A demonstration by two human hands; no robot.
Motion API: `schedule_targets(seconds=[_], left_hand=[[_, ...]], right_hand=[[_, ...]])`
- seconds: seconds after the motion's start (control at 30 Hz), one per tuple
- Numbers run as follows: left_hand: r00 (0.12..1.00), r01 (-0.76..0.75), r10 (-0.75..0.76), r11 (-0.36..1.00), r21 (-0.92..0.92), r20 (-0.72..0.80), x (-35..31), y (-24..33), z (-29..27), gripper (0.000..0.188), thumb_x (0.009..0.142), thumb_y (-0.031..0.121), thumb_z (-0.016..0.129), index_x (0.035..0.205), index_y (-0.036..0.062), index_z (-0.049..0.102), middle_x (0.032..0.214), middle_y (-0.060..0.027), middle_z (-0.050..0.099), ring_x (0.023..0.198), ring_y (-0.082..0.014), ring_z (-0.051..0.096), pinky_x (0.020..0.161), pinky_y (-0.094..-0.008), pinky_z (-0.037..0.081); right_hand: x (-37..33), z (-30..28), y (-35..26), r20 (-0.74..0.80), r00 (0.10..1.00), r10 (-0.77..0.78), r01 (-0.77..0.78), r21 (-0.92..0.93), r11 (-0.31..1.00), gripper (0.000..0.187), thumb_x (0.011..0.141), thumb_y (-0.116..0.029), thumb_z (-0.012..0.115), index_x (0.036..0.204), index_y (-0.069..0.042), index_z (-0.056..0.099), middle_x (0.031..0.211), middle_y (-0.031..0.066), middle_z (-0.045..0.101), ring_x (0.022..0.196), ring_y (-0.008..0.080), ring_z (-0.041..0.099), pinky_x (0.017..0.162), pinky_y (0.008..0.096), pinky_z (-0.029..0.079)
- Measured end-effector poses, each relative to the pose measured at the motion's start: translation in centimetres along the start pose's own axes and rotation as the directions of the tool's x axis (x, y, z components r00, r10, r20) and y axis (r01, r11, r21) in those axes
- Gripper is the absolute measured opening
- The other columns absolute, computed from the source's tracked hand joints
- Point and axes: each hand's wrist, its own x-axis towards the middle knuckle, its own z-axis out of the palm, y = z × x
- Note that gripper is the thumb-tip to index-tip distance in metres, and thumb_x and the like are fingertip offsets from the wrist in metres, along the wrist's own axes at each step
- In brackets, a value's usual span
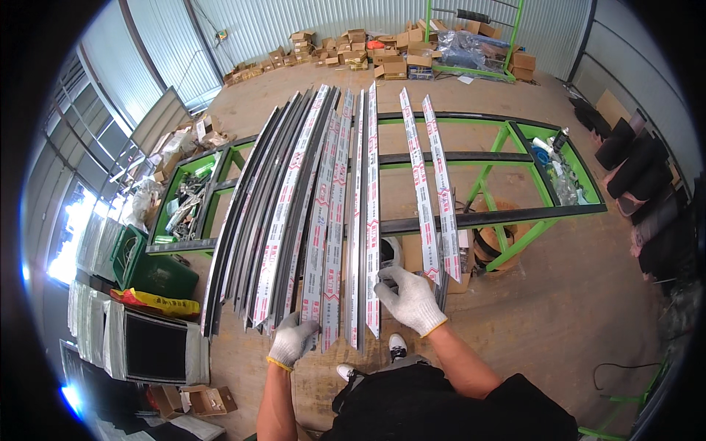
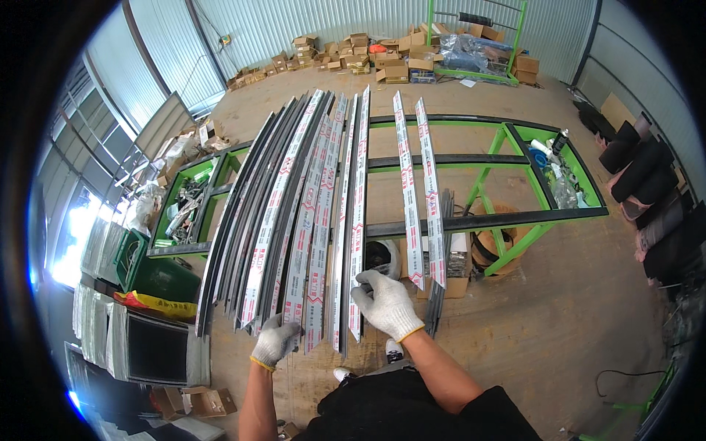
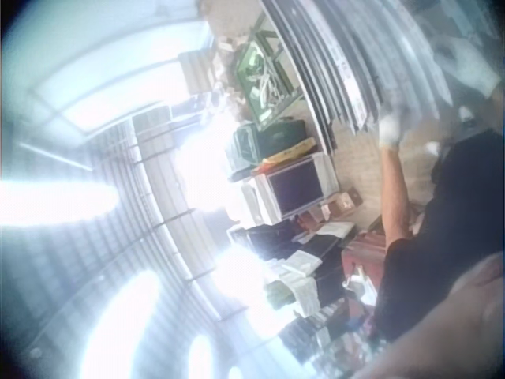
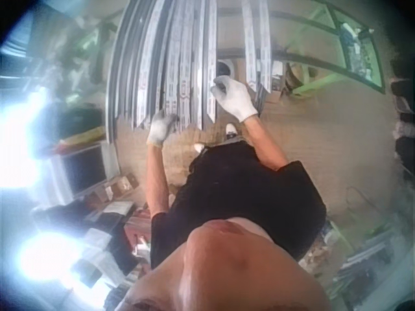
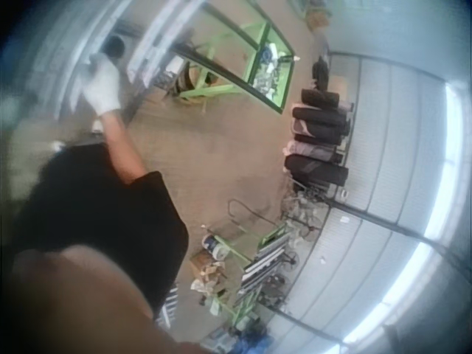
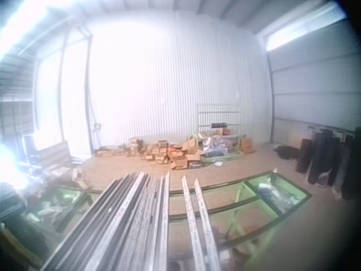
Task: The person picks up long metal profiles from a red workbench and stacks them on a green metal rack. They repeatedly lift, carry, and place the profiles in neat rows, occasionally adjusting alignment. The person wears gloves and handles the profiles by hand without using tools.
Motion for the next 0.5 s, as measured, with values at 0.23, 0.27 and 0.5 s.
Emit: schedule_targets(seconds=[0.23,0.27,0.5], left_hand=[[0.989,-0.143,0.146,0.964,0.222,0.005,-5.7,1.5,-1.2,0.038,0.094,0.015,0.076,0.126,-0.0042,0.07,0.1,-0.0061,0.078,0.08,-0.0133,0.069,0.072,-0.031,0.056],[0.993,-0.107,0.113,0.967,0.233,-0.014,-7.0,1.8,-1.4,0.037,0.093,0.016,0.076,0.125,-0.0033,0.07,0.101,-0.0053,0.078,0.08,-0.0128,0.069,0.072,-0.0311,0.055],[0.859,-0.258,0.512,0.445,0.858,-0.007,-13.8,2.5,-5.7,0.028,0.084,0.013,0.074,0.109,-0.0005,0.074,0.088,-0.0252,0.072,0.082,-0.0421,0.075,0.074,-0.0446,0.057]], right_hand=[[2.9,0.7,-3.1,0.112,0.98,-0.167,0.178,-0.101,0.979,0.039,0.098,-0.027,0.07,0.12,0.005,0.074,0.1,0.0247,0.079,0.092,0.0394,0.079,0.09,0.0477,0.064],[4.1,0.8,-4.0,0.199,0.967,-0.158,0.193,-0.17,0.966,0.043,0.096,-0.024,0.077,0.13,0.002,0.072,0.115,0.0244,0.076,0.106,0.0374,0.078,0.094,0.0442,0.063],[16.6,-2.1,-11.2,0.107,0.314,-0.944,0.691,-0.707,0.15,0.047,0.089,-0.016,0.073,0.136,-0.012,0.067,0.131,0.0142,0.066,0.132,0.0295,0.062,0.121,0.0606,0.044]])
